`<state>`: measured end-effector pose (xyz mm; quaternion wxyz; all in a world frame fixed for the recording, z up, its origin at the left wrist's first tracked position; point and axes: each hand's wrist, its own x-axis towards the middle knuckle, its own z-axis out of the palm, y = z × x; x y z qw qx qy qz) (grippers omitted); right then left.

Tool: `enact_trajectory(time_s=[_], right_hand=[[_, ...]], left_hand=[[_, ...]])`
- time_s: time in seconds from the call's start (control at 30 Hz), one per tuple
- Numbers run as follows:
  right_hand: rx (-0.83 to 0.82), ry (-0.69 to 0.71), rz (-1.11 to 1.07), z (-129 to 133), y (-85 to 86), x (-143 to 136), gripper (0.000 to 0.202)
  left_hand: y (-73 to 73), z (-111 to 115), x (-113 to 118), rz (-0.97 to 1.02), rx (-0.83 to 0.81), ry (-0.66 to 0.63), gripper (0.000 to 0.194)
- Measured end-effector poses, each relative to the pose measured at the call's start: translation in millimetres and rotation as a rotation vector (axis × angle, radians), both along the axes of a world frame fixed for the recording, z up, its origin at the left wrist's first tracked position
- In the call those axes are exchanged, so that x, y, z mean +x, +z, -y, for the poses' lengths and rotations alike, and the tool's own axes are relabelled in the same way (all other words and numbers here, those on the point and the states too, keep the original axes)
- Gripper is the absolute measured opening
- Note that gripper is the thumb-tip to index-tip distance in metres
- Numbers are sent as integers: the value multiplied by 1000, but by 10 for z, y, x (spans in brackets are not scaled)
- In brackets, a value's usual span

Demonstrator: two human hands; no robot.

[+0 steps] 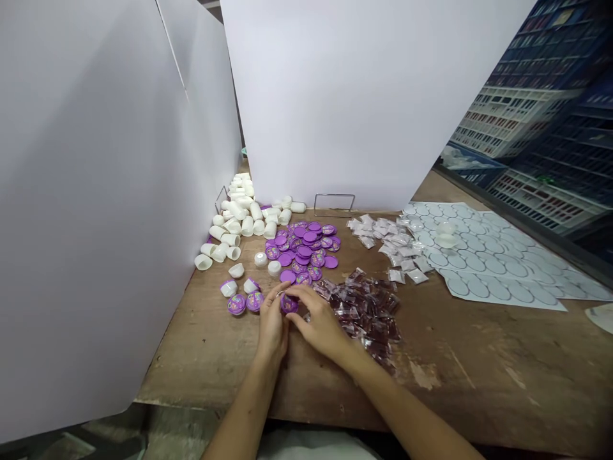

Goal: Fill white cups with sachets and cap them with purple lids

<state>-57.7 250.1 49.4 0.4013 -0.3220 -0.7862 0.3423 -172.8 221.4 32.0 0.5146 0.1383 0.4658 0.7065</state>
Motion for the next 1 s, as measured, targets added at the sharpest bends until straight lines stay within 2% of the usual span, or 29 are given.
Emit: enact_trajectory(time_s=[0.17,0.33,0.5,0.63,0.8,0.9,1.0], right_hand=[[27,-58,-36,53,-72,-73,35],[170,-71,-14,46,-113,-68,34],[263,-54,-10,27,-181,-69,32],[242,-23,61,28,-144,-64,33],[203,-20,163,40,-93,-98,45],[203,-53,122,-4,-137,-125,41],[208,3,44,-17,-176,-141,40]], left_hand=[[85,84,35,159,83,-60,36],[111,176,-11,79,36,-166,51],[86,206,23,75,14,-178,55],[44,199,28,52,-3,-142,55],[7,166,-24,-99,60,-142,49],[-21,155,-54,-165,65,-130,50],[-55,171,-79,-151,24,-136,64]])
